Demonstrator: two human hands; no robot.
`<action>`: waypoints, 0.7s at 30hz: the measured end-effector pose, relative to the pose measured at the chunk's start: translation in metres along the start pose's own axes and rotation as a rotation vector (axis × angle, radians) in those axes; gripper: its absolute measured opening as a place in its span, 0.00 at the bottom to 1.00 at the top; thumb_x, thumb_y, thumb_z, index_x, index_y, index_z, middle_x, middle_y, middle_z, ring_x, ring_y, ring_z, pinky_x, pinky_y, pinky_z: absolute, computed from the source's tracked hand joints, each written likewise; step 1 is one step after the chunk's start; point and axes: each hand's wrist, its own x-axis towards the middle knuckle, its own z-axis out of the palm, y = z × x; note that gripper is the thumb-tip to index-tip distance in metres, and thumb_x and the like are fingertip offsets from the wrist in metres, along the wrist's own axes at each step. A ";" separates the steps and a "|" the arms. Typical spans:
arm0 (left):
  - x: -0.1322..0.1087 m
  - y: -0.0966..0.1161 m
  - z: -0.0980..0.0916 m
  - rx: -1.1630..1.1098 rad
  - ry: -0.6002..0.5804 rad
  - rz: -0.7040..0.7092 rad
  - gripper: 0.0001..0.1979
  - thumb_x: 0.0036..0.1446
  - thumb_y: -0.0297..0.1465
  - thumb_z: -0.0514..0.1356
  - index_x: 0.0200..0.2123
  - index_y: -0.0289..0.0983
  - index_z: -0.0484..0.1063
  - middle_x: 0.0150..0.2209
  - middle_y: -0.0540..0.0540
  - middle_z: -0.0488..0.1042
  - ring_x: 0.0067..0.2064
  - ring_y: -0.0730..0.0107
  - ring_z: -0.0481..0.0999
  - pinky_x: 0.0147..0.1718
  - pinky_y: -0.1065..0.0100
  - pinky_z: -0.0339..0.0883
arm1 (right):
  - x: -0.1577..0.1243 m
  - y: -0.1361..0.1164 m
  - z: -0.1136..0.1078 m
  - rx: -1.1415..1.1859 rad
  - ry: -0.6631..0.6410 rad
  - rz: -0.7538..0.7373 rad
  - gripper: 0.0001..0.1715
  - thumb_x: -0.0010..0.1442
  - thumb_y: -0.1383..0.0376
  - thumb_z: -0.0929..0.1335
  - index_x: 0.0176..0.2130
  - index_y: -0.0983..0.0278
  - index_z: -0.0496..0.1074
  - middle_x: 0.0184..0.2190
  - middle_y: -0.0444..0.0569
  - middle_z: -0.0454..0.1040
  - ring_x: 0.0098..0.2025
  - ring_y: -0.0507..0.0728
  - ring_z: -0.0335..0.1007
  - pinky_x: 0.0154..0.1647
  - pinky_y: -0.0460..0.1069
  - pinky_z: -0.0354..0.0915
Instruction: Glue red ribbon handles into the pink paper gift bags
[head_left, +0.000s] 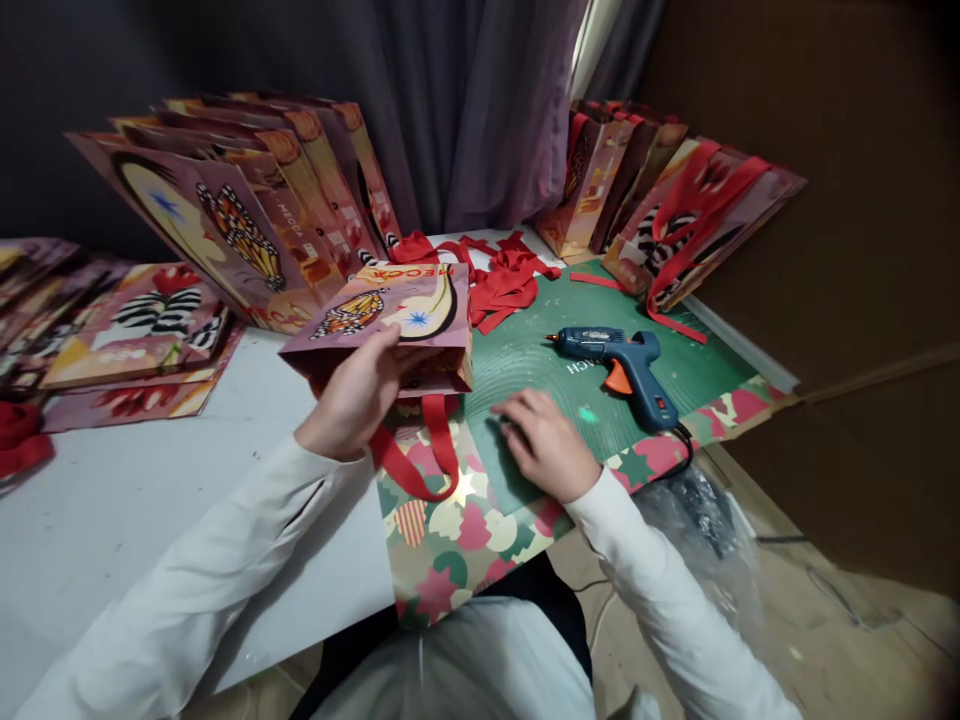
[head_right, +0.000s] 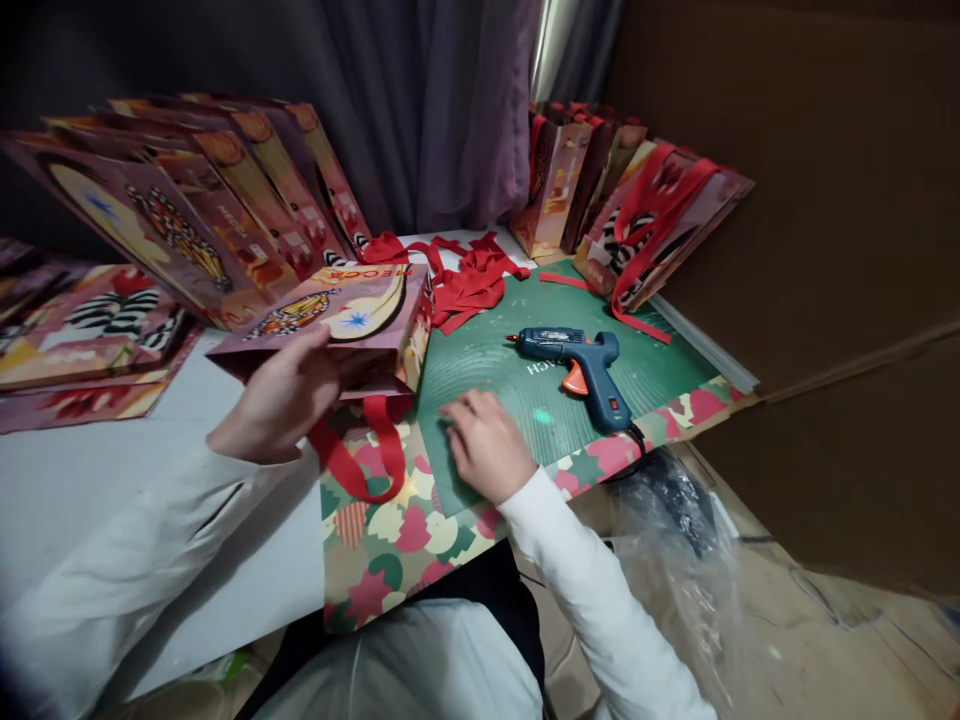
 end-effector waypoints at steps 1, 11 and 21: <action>-0.002 0.010 0.001 -0.034 -0.001 -0.005 0.22 0.64 0.34 0.50 0.57 0.35 0.70 0.51 0.42 0.79 0.58 0.54 0.73 0.62 0.49 0.62 | -0.002 -0.003 0.007 0.140 -0.068 -0.021 0.17 0.63 0.69 0.61 0.50 0.64 0.70 0.43 0.55 0.71 0.47 0.60 0.67 0.52 0.59 0.65; -0.012 0.055 -0.013 0.043 0.043 -0.044 0.22 0.65 0.37 0.45 0.49 0.40 0.77 0.48 0.48 0.80 0.66 0.49 0.61 0.67 0.41 0.49 | 0.032 0.035 -0.001 0.667 0.482 0.353 0.18 0.59 0.65 0.65 0.50 0.61 0.66 0.45 0.53 0.74 0.46 0.55 0.72 0.52 0.55 0.69; -0.016 0.044 -0.008 0.039 0.030 -0.002 0.18 0.59 0.37 0.50 0.43 0.40 0.77 0.41 0.47 0.81 0.61 0.50 0.68 0.60 0.47 0.63 | 0.022 -0.011 -0.001 0.486 0.596 0.307 0.08 0.62 0.64 0.62 0.42 0.62 0.67 0.39 0.51 0.74 0.41 0.55 0.72 0.44 0.51 0.69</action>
